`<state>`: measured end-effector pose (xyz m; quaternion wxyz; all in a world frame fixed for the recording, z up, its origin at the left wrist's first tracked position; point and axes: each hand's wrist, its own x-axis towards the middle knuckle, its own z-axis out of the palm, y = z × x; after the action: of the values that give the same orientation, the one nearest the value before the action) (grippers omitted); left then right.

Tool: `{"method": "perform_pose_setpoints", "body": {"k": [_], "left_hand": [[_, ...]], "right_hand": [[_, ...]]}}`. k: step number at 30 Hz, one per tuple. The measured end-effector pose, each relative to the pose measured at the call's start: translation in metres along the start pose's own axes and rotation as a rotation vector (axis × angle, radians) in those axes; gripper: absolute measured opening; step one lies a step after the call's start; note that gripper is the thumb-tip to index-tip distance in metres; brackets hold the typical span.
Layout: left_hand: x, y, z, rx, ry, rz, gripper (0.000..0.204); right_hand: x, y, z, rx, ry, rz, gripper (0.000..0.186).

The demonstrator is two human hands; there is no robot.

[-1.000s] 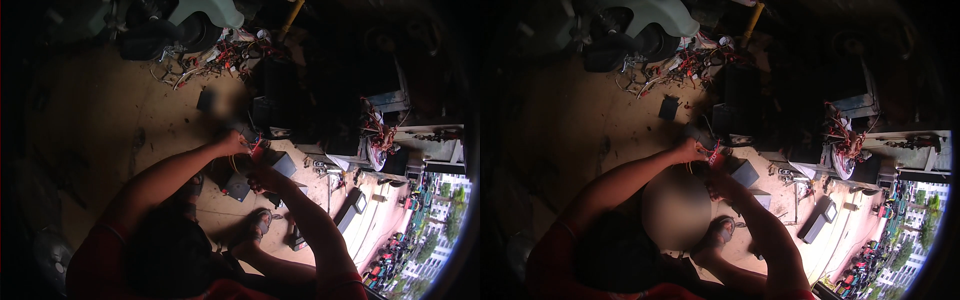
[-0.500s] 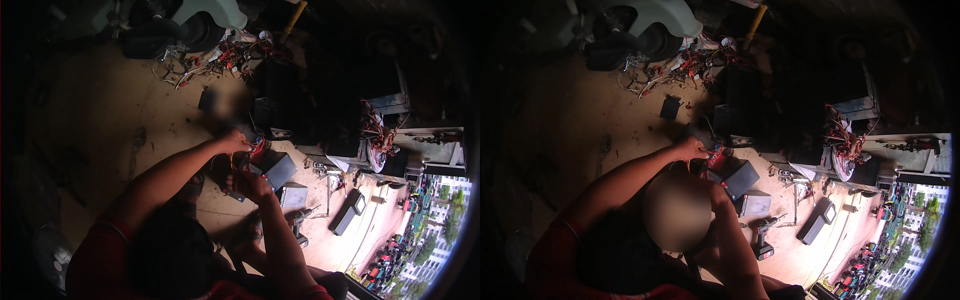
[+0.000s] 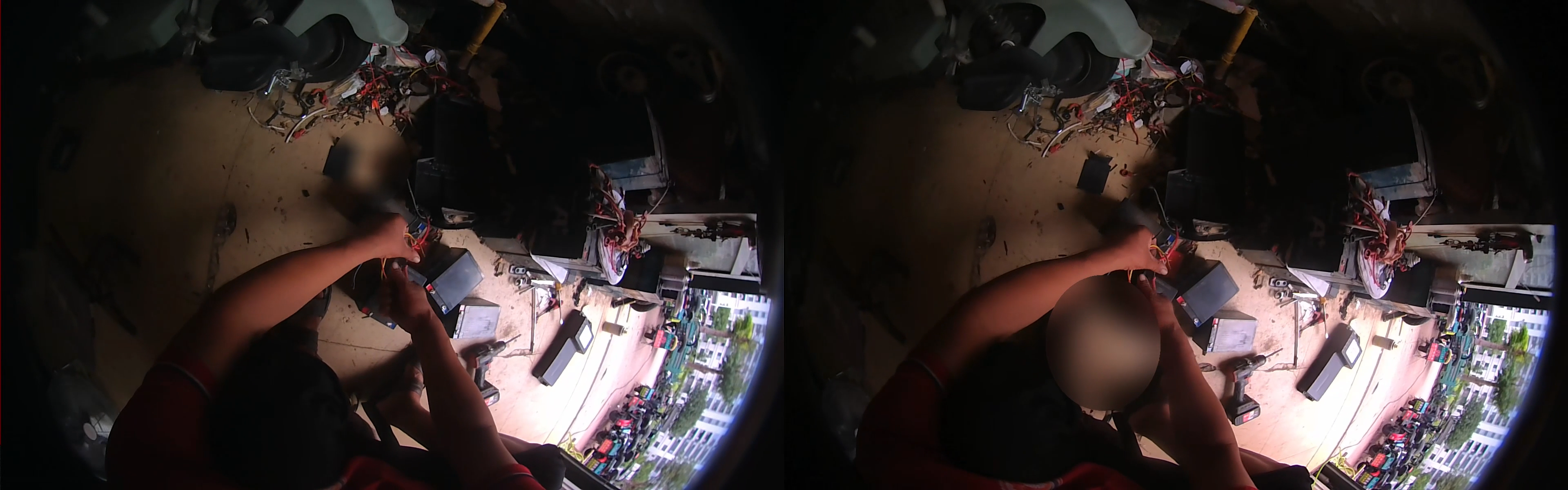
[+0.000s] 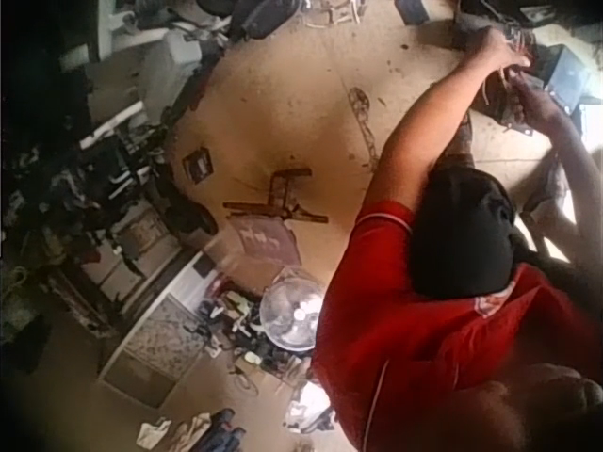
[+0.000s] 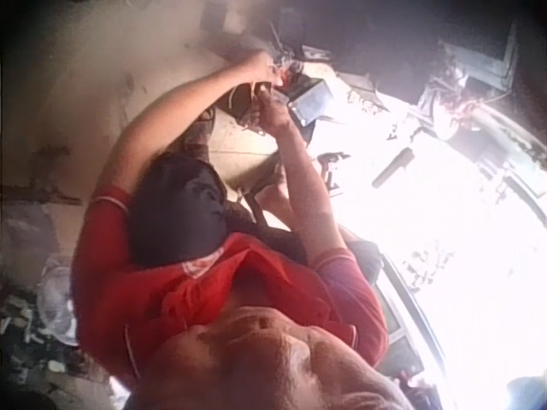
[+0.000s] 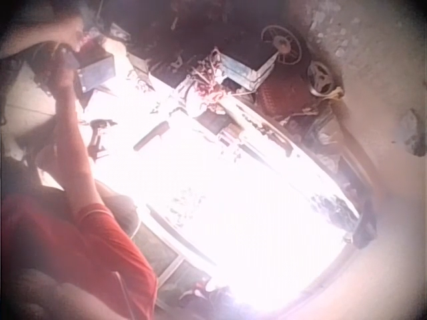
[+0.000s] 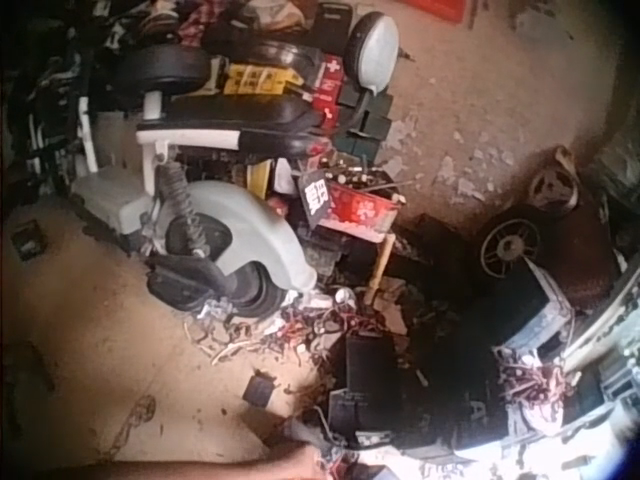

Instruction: The person works on motorcycle batteries on the floor, connecting wires to the terminals by hand and placing the connected units into a plastic battery case.

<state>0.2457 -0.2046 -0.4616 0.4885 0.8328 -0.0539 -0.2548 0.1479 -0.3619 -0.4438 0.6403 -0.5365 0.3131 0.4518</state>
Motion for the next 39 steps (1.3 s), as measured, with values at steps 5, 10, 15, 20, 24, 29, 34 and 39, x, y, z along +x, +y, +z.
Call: {"method": "perform_pose_setpoints", "body": {"k": [5,10,15,20,24,29,34,39], "left_hand": [[-0.003,0.027,-0.005,0.195,0.230,0.079,0.039],[0.000,-0.003,-0.024,0.105,0.192,0.057,0.032],[-0.004,0.000,-0.047,-0.479,-0.076,-0.141,0.032],[-0.009,-0.001,-0.051,-0.627,-0.074,-0.165,0.033],[-0.006,0.005,-0.045,-0.664,-0.061,-0.098,0.031],[-0.011,-0.010,-0.047,-0.655,-0.148,-0.114,0.029],[-0.012,0.004,-0.047,-0.560,-0.165,-0.093,0.029],[-0.012,0.003,-0.050,-0.700,-0.136,-0.087,0.028]], "right_hand": [[0.053,0.036,-0.022,-0.645,0.042,-0.562,0.025],[0.032,0.013,-0.019,-1.547,0.157,-0.878,0.020],[0.001,-0.017,-0.044,-0.802,-0.087,-0.797,0.026],[-0.032,-0.069,-0.027,-0.523,-0.155,-0.284,0.014],[-0.029,-0.086,-0.047,-0.452,-0.155,-0.027,0.016],[-0.054,-0.125,-0.006,-0.229,-0.207,0.140,0.022],[-0.040,-0.128,-0.034,-0.412,-0.141,0.274,0.022],[-0.016,-0.075,-0.050,0.512,-0.631,0.218,0.031]]}}
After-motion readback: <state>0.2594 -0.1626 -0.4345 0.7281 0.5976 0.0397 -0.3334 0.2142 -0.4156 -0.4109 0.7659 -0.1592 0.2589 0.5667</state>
